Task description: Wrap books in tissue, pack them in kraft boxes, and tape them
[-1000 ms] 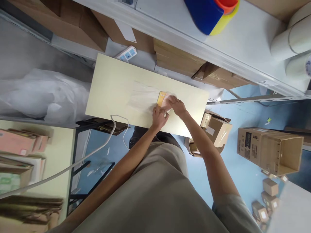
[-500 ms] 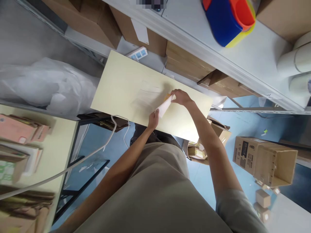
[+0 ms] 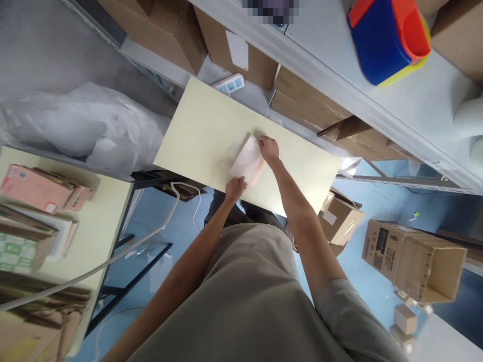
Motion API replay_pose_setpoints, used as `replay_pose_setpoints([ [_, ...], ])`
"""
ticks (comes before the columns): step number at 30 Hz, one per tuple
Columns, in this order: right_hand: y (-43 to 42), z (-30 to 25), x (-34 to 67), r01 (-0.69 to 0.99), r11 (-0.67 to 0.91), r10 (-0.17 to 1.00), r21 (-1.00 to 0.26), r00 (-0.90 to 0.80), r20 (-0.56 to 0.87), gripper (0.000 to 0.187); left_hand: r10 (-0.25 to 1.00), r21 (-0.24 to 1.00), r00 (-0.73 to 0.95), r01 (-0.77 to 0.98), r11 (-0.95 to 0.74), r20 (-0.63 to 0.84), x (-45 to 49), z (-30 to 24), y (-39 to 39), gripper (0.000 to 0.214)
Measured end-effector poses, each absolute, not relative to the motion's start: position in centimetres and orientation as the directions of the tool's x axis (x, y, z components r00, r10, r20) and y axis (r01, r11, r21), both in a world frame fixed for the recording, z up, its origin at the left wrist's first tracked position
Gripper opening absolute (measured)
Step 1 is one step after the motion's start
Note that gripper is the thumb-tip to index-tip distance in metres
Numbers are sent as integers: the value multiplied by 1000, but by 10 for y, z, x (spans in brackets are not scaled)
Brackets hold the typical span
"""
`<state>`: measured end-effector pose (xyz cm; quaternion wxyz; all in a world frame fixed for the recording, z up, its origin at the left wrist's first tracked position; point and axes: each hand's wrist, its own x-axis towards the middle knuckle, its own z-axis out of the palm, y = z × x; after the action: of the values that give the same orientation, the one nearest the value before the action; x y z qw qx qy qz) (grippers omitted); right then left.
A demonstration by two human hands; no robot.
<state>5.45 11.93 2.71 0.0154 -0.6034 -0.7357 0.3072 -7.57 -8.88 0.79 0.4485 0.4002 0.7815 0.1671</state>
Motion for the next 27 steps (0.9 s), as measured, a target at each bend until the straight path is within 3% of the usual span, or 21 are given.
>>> replay_pose_setpoints([
  [3,101,22,41,919,32,928,-394,-174,-330,45,719,551,-183,526,648,-670,-91,13,-83,43],
  [5,88,23,40,915,-8,936,-403,-135,-326,50,700,492,-222,570,658,-679,-103,20,-79,41],
  [9,51,31,52,835,-78,967,-545,-69,-244,55,810,514,-372,633,579,-454,-125,33,-62,34],
  [12,17,34,63,773,-242,962,-587,111,-251,52,913,588,-246,704,398,-324,-132,35,-40,37],
  [16,-18,33,61,699,-477,869,-533,280,-409,50,936,604,-60,749,272,-348,-127,34,-18,36],
  [20,-32,33,43,652,-545,832,-527,344,-436,49,930,567,-75,775,281,-359,-129,35,-11,31],
  [23,-33,34,29,648,-583,809,-489,409,-423,50,910,516,-230,764,388,-344,-140,34,-3,36],
  [25,-32,35,23,653,-606,793,-454,450,-411,50,859,492,-272,727,478,-433,-148,31,4,37],
  [27,-31,35,18,657,-629,776,-416,492,-395,48,819,492,-203,713,500,-537,-153,29,13,22],
])
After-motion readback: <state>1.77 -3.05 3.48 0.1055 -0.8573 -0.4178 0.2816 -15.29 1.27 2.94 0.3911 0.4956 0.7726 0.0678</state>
